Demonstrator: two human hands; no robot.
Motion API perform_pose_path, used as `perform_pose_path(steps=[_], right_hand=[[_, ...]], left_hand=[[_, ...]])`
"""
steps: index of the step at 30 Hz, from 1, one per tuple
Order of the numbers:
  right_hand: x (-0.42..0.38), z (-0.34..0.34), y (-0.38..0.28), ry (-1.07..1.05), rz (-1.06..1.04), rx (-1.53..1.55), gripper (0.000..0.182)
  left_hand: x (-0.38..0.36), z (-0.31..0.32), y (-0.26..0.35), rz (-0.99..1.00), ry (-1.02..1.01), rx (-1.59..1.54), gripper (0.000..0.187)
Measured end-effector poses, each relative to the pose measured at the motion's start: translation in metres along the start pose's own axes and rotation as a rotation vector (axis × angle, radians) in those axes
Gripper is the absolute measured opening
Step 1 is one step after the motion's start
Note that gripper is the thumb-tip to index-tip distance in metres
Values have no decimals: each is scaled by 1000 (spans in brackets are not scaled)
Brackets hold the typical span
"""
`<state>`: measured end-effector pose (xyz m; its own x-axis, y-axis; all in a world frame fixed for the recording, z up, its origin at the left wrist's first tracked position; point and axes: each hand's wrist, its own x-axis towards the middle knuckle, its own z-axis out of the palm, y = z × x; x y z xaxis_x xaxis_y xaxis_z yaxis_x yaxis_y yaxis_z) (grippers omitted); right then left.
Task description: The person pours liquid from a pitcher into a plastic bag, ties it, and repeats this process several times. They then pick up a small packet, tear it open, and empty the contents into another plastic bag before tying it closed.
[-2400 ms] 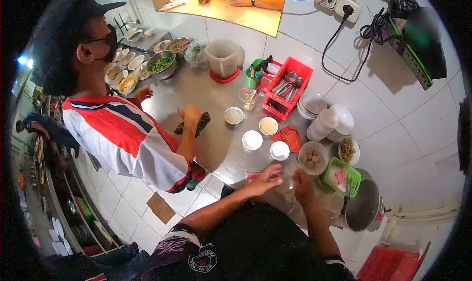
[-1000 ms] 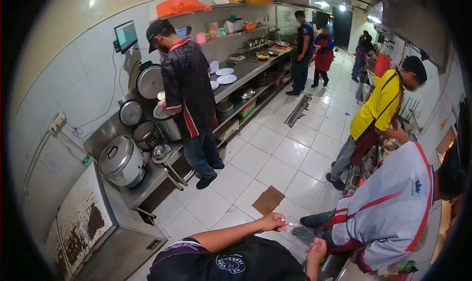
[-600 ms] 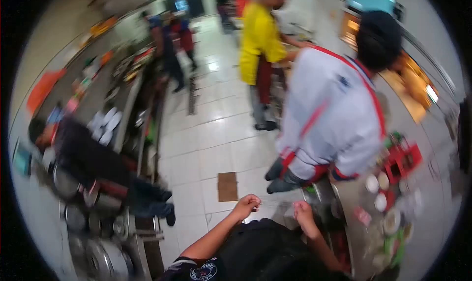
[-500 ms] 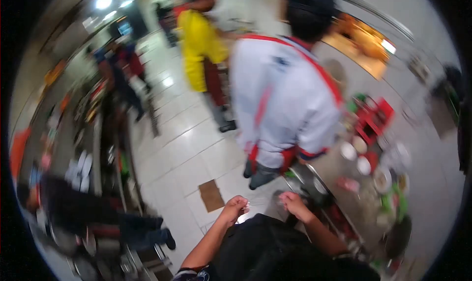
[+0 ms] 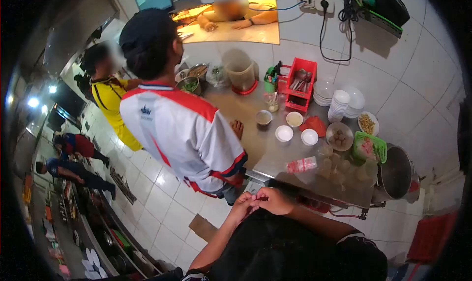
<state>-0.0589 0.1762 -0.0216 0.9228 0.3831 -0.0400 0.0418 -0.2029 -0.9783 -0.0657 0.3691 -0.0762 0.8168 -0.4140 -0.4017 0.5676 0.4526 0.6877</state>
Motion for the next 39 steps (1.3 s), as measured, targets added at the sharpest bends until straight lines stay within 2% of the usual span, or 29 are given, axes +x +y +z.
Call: perform_pose_path(steps=[1,3,5,7,9,11,13,15,17,21,24,25,26,27,29,31,33,34,36,37,38,39], right_hand=[[4,-11,12,8,-4,4,20],[7,-33,28,26,84,270,15],[4,-55,35,81,93,259,16],[6,-74,59,54,124,276,14],[5,-92,71,61,101,236,16],[4,-105,72,123,274,288,15],[0,-112,71,99,277,304,15],[5,-121,76,80,257,309,14],[7,-119,101,49,96,211,11],[10,-136,100,79,146,326,11],[12,-149,103,67,135,307,11],[17,-154,103,50,144,295,11],[18,-157,103,89,58,227,11],[19,-159,102,130,-27,160,11],[21,-172,97,191,-67,76,12],[23,-187,99,246,-113,-14,13],[20,-200,107,333,-13,20,17],[20,-205,114,336,57,30,20],[19,-214,122,372,121,-7,20],[21,-218,123,418,185,-34,19],[22,-223,124,412,181,-47,19],[25,-229,112,407,269,-96,18]], left_hand=[[11,7,0,-2,-4,9,13],[28,21,-1,-63,-60,-82,9],[41,36,-3,-83,-99,-47,8],[56,47,-18,-52,30,37,9],[69,57,-24,-32,32,47,8],[78,73,-21,15,127,-12,10],[83,77,-21,52,147,-26,9],[94,85,-16,63,233,-181,7],[103,90,-14,25,237,-206,6],[120,106,-13,20,122,-247,7],[142,108,-12,-35,92,-113,7],[159,103,-21,108,67,173,7],[171,100,-32,242,36,472,9],[174,108,-33,238,37,466,9],[177,128,-25,421,6,631,8],[191,130,-23,421,-30,717,5],[208,135,-23,278,-90,447,3],[214,134,-22,285,-86,436,3],[228,131,-21,74,-159,340,7],[235,133,-24,85,-160,329,7],[239,137,-28,17,-143,216,7],[246,139,-31,-47,-127,101,10]])
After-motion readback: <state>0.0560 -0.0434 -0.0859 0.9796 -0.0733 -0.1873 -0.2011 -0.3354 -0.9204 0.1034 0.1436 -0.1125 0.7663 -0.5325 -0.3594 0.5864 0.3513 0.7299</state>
